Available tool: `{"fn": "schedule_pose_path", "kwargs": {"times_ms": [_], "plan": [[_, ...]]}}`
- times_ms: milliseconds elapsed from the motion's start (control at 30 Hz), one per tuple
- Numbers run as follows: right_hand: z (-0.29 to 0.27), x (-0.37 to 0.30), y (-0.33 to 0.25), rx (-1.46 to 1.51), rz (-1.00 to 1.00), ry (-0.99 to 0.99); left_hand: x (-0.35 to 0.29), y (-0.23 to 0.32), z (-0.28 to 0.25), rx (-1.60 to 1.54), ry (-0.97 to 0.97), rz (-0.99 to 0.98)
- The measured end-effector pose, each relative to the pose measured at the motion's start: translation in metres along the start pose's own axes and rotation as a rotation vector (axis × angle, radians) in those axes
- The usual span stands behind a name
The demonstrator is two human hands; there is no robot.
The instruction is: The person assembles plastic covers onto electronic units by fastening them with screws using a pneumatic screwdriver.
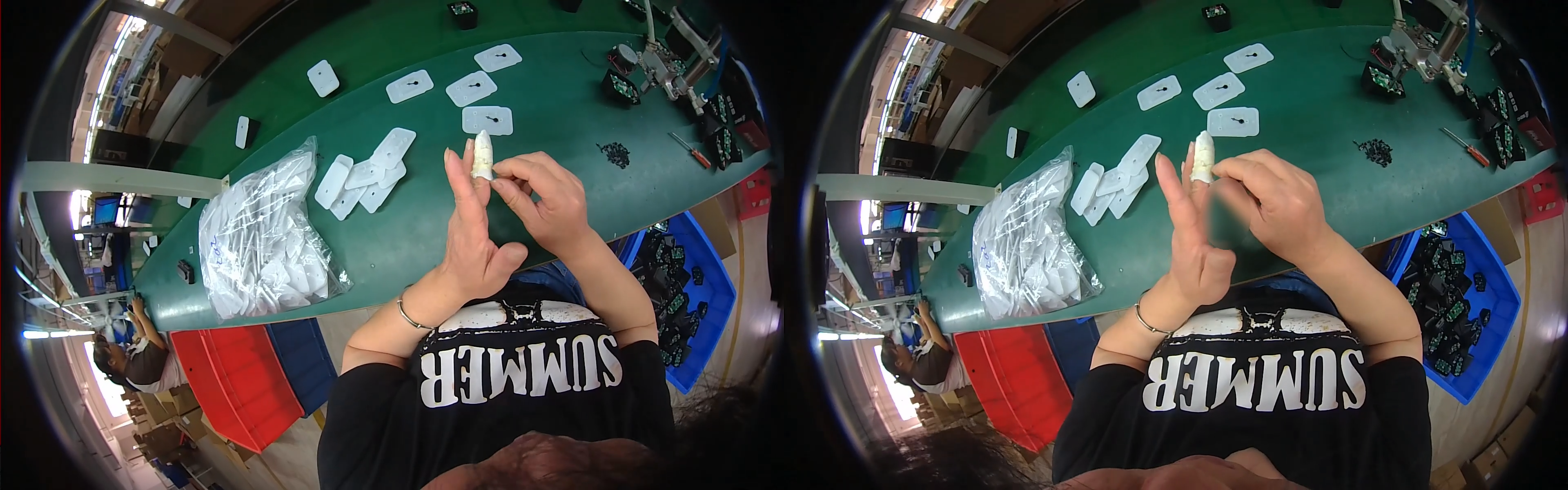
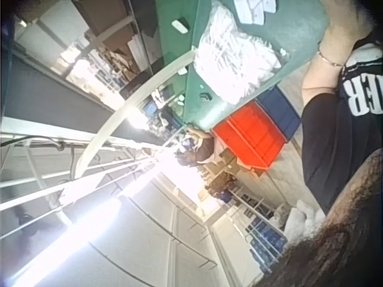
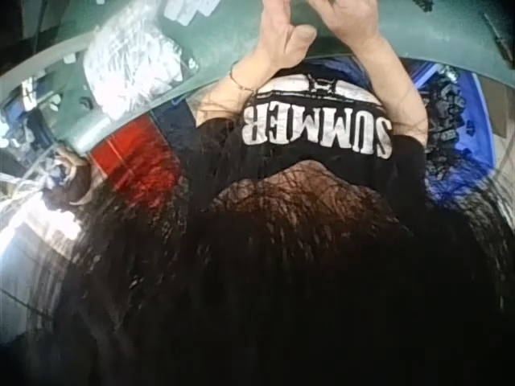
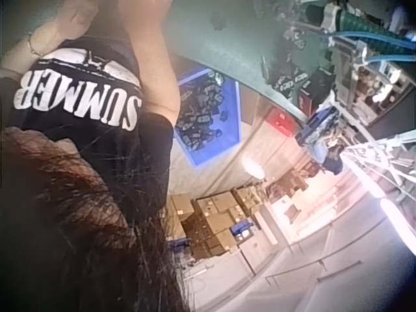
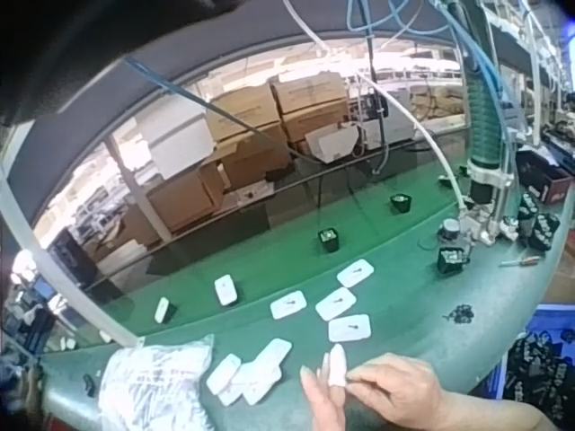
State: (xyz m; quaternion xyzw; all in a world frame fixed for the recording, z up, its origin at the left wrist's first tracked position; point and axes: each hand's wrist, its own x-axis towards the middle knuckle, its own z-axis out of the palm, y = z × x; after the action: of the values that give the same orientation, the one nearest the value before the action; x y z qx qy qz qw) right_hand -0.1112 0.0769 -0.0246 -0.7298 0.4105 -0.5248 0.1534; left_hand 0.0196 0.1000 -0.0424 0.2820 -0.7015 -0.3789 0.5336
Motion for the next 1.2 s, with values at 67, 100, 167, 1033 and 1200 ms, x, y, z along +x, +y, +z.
{"fn": "schedule_pose_path", "kwargs": {"times_ms": [67,100,167,1033,1200], "plan": [[0.0,-0.001,0.002,-0.039,-0.046,0.006,-0.001,0.0,0.003,0.071,0.005,-0.012],[0.0,-0.002,0.002,-0.05,-0.049,-0.001,-0.001,0.0,0.004,0.144,0.009,-0.024],[0.001,-0.003,0.003,-0.061,-0.052,-0.008,-0.001,-0.002,-0.001,0.257,-0.029,0.001],[-0.009,-0.003,-0.003,0.102,0.25,-0.223,0.006,0.008,-0.003,-0.594,-0.057,-0.187],[-0.008,-0.007,0.008,0.042,0.251,-0.277,0.005,0.009,0.004,-0.729,0.009,-0.388]]}}
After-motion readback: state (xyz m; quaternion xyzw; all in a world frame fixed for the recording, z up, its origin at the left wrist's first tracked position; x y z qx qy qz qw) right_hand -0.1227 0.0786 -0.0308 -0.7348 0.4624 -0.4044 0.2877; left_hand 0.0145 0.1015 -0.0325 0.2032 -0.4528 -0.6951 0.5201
